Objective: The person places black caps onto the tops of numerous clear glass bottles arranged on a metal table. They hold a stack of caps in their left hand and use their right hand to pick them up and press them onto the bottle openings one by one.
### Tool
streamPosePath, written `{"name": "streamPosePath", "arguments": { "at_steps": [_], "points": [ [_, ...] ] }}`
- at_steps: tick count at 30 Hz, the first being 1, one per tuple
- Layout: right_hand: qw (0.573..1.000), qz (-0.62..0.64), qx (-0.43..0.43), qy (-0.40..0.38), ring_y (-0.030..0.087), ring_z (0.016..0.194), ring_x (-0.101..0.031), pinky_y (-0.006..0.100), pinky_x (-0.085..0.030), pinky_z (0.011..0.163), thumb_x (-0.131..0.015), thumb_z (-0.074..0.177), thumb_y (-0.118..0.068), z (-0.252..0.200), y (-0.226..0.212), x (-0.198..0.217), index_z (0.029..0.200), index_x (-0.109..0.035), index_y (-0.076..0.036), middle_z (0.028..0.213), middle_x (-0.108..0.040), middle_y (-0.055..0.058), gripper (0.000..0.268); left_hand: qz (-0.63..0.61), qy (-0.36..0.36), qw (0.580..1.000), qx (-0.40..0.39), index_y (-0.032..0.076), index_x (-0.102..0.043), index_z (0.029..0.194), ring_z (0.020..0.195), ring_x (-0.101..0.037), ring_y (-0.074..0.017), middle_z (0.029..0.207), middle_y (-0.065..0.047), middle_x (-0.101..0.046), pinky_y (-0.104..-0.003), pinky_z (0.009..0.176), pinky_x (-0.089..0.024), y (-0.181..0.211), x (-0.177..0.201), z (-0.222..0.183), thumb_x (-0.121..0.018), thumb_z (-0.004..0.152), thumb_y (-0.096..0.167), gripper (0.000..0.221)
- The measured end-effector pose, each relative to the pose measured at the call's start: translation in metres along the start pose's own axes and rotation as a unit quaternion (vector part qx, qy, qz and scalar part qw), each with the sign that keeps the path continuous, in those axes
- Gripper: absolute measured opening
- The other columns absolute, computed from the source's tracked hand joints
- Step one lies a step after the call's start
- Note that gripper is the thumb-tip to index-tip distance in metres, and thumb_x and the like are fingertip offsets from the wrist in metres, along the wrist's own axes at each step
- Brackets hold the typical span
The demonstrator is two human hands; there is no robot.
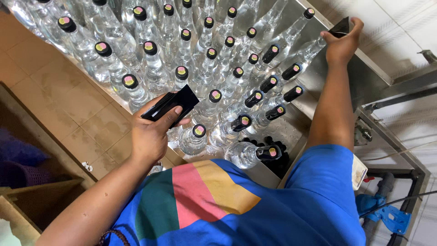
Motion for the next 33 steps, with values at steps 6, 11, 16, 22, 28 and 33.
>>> {"name": "streamPosePath", "arguments": {
  "at_steps": [6, 11, 16, 22, 28, 33],
  "points": [
    [0.999, -0.051, 0.004, -0.001, 0.02, 0.071, -0.06, 0.045, -0.047, 0.056, -0.127, 0.084, -0.03, -0.003, 0.012, -0.017, 0.104, -0.051, -0.014, 0.085, -0.067, 0.002, 0.08, 0.006, -0.013, 1.0, -0.004, -0.005, -0.074, 0.132, 0.1, -0.077, -0.027, 0.117, -0.017, -0.079, -0.043, 0.08, -0.078, -0.005, -0.004, 0.001, -0.082, 0.092, -0.001, 0.041],
    [0.991, 0.002, -0.109, -0.083, 0.026, 0.098, -0.069, 0.046, -0.06, 0.076, -0.12, 0.082, -0.038, 0.003, 0.009, -0.018, 0.115, -0.071, -0.009, 0.106, -0.077, 0.006, 0.066, 0.003, -0.01, 1.0, -0.006, -0.005, -0.072, 0.133, 0.101, -0.078, -0.0293, 0.118, -0.018, -0.079, -0.046, 0.081, -0.078, -0.003, -0.002, 0.001, -0.081, 0.092, -0.003, 0.042],
    [0.953, 0.184, -0.169, -0.172, 0.004, 0.088, -0.067, 0.02, -0.069, 0.075, -0.08, 0.107, -0.006, -0.016, 0.043, -0.029, 0.117, -0.077, -0.015, 0.098, -0.071, -0.007, 0.014, 0.001, -0.01, 1.0, -0.013, -0.004, -0.072, 0.134, 0.108, -0.079, -0.0307, 0.121, -0.019, -0.08, -0.049, 0.082, -0.079, -0.001, 0.002, 0.001, -0.081, 0.092, -0.001, 0.043],
    [0.993, 0.044, -0.106, -0.027, 0.006, 0.07, -0.058, 0.032, -0.047, 0.054, -0.121, 0.084, -0.013, -0.017, 0.041, -0.027, 0.085, -0.07, -0.019, 0.078, -0.067, -0.009, 0.051, 0.014, -0.017, 1.0, -0.012, -0.005, -0.073, 0.133, 0.104, -0.08, -0.0311, 0.116, -0.018, -0.08, -0.047, 0.081, -0.079, 0.001, -0.006, 0.0, -0.082, 0.092, 0.0, 0.042],
    [0.996, -0.015, -0.089, 0.014, 0.011, 0.063, -0.054, 0.038, -0.048, 0.059, -0.116, 0.092, -0.029, -0.024, 0.044, -0.039, 0.072, -0.055, -0.02, 0.068, -0.062, -0.007, 0.065, 0.016, -0.019, 1.0, -0.009, -0.006, -0.072, 0.134, 0.105, -0.079, -0.0306, 0.121, -0.019, -0.08, -0.046, 0.081, -0.078, 0.003, -0.009, -0.003, -0.081, 0.093, -0.001, 0.043],
    [0.995, 0.041, 0.001, 0.096, 0.016, 0.078, -0.072, 0.035, -0.061, 0.064, -0.118, 0.071, -0.012, -0.009, 0.016, -0.014, 0.113, -0.074, -0.017, 0.093, -0.08, 0.001, 0.061, 0.021, -0.023, 1.0, -0.006, -0.004, -0.072, 0.135, 0.107, -0.08, -0.0303, 0.122, -0.018, -0.081, -0.047, 0.084, -0.079, 0.002, -0.007, -0.004, -0.08, 0.093, 0.0, 0.043]
  ]
}}
Point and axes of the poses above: each hand's wrist, its own z-axis towards the middle knuckle, its own x-axis out of the back of the hand, y = z × x, the point moved 7 cm from there along z, towards the middle knuckle
